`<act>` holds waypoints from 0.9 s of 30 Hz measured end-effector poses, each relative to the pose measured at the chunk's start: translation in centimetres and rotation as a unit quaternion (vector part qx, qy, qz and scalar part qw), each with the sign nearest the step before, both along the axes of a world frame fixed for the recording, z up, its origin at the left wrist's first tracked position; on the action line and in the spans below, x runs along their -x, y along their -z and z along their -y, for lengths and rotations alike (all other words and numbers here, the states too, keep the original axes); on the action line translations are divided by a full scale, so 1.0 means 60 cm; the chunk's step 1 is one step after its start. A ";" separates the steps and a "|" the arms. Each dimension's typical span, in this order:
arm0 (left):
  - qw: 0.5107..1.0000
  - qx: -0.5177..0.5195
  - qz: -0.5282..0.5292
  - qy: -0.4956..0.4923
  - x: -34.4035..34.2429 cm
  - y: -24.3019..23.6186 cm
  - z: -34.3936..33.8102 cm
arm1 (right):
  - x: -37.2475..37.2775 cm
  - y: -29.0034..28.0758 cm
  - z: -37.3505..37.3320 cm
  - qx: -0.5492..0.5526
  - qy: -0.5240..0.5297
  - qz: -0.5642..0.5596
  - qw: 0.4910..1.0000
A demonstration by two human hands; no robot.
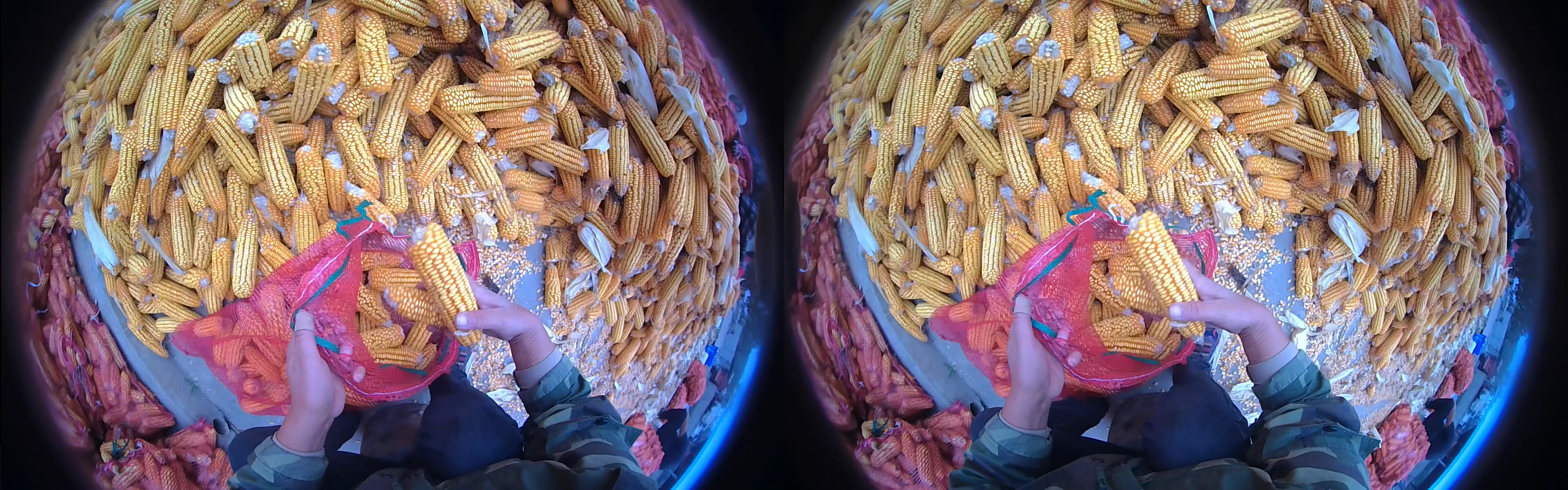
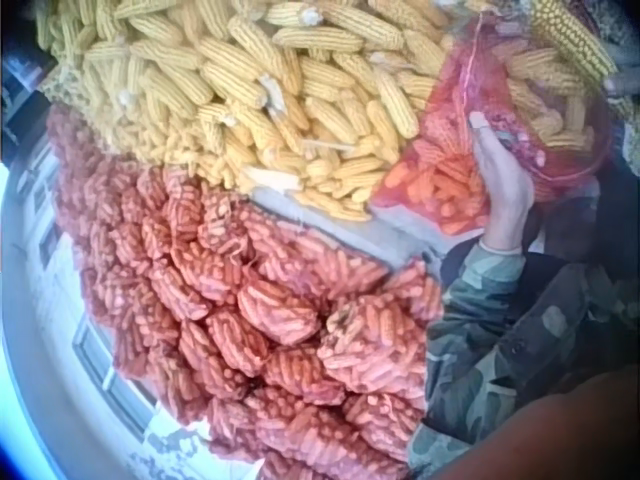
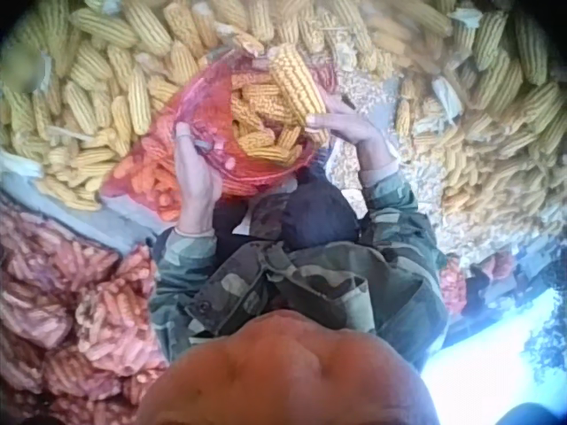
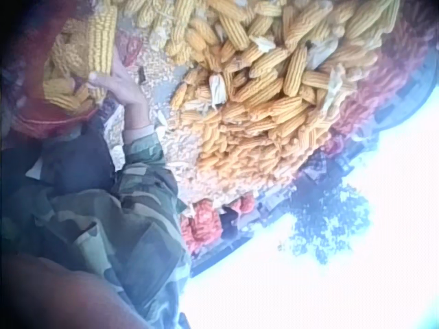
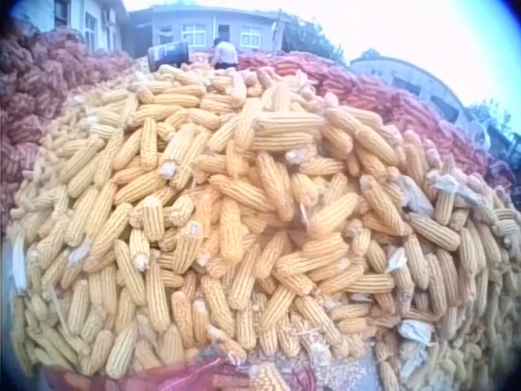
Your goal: The person sits on the ground and ties a red mesh bag filled with corn cobs using a green string. They then place the tied bag on a pile of similar bags, open an empty red mesh bag, and fill it with corn cobs from a large pile on the ground.
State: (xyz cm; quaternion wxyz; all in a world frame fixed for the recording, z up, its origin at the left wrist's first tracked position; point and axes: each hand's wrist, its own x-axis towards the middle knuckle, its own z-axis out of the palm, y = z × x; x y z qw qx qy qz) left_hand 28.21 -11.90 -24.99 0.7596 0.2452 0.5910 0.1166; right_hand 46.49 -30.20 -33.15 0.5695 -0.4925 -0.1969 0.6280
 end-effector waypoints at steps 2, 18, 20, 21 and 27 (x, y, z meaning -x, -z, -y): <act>0.999 -0.020 -0.021 -0.022 0.004 0.000 0.005 | -0.010 0.009 -0.008 0.085 -0.178 0.170 0.966; 0.996 -0.055 -0.067 0.013 0.003 -0.004 -0.005 | -0.315 0.091 -0.298 0.236 -0.179 0.889 0.349; 0.995 -0.066 -0.062 0.028 0.002 -0.005 -0.007 | -0.304 0.097 -0.290 0.218 -0.133 0.846 0.469; 0.995 -0.069 -0.059 0.032 0.002 -0.005 -0.007 | -0.294 0.100 -0.278 0.185 -0.093 0.839 0.503; 0.997 -0.045 -0.064 0.027 -0.002 0.001 0.000 | -0.139 0.038 -0.150 0.008 0.324 0.310 0.894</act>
